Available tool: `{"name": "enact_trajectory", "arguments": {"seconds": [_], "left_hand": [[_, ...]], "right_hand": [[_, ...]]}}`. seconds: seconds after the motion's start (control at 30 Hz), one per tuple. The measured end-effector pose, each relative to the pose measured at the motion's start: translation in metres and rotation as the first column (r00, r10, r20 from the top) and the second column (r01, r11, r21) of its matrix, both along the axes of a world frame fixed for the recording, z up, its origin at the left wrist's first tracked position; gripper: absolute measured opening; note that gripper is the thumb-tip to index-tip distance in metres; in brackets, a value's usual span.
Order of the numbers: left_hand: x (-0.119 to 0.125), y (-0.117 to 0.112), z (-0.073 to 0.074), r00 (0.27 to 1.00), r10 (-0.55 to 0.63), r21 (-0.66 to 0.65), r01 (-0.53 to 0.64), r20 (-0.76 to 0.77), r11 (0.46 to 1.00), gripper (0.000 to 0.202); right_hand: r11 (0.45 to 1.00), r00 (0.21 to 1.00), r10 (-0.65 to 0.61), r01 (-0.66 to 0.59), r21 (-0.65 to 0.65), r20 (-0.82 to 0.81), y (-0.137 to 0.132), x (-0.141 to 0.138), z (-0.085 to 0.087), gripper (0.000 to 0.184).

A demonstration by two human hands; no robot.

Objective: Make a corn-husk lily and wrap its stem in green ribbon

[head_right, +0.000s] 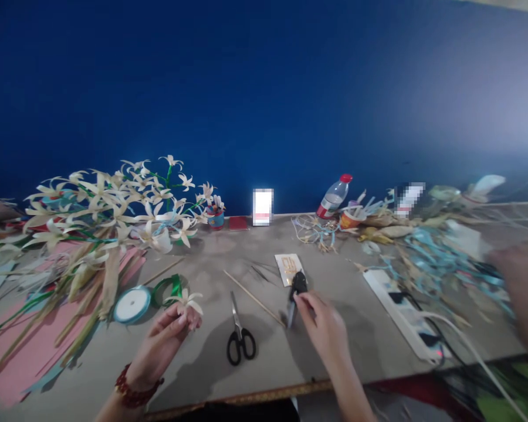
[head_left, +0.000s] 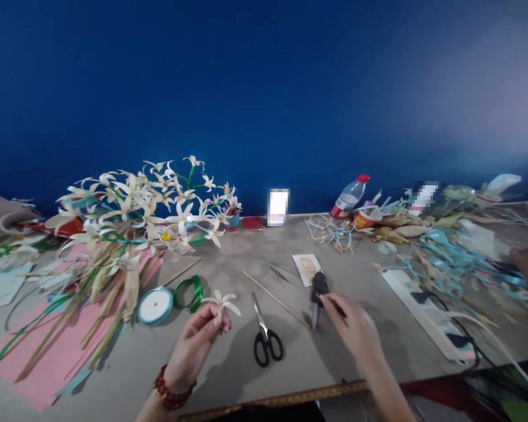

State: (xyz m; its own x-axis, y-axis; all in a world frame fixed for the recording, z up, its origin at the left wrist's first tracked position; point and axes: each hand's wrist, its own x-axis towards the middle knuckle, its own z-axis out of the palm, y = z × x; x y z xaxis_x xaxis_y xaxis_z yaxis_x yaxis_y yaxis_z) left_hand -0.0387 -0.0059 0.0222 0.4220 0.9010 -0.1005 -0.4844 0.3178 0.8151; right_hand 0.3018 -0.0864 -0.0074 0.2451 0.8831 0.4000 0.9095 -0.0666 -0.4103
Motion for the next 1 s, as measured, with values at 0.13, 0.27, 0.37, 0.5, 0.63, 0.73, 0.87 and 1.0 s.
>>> {"name": "enact_trajectory", "arguments": {"seconds": [0.13,0.27,0.37,0.5,0.63,0.73,0.87,1.0], "left_hand": [[0.005,-0.001,0.001,1.000,-0.005,-0.012,0.005,-0.014,1.000,0.018],[0.009,-0.001,0.003,0.999,-0.026,-0.012,0.026,-0.022,1.000,0.019],[0.010,-0.002,0.004,0.999,-0.031,-0.005,0.031,-0.020,1.000,0.019],[0.010,-0.002,0.004,1.000,-0.018,-0.016,0.018,-0.021,1.000,0.019],[0.008,-0.002,0.003,0.999,-0.006,-0.023,0.005,-0.033,1.000,0.019],[0.008,-0.002,0.003,0.999,-0.013,-0.020,0.012,-0.030,1.000,0.018],[0.011,-0.002,0.004,0.999,-0.030,-0.029,0.030,-0.022,0.999,0.018],[0.009,-0.004,0.005,0.999,-0.031,-0.034,0.031,-0.011,0.999,0.018]], "right_hand": [[0.995,0.988,-0.013,0.028,-0.096,0.156,-0.007,0.041,-0.013,0.043],[0.980,0.989,0.102,-0.082,-0.180,0.106,-0.002,0.058,-0.023,0.047],[0.970,0.988,0.153,-0.145,-0.194,0.023,0.007,0.058,-0.024,0.038],[0.965,0.987,0.162,-0.161,-0.206,-0.016,0.015,0.058,-0.021,0.030],[0.950,0.983,0.174,-0.182,-0.254,-0.054,0.017,0.062,-0.018,0.027],[0.937,0.983,0.159,-0.179,-0.300,-0.089,0.018,0.069,-0.015,0.032],[0.929,0.984,0.121,-0.159,-0.334,-0.132,0.020,0.081,-0.013,0.035],[0.931,0.979,0.145,-0.185,-0.315,-0.145,0.024,0.080,-0.010,0.033]]}}
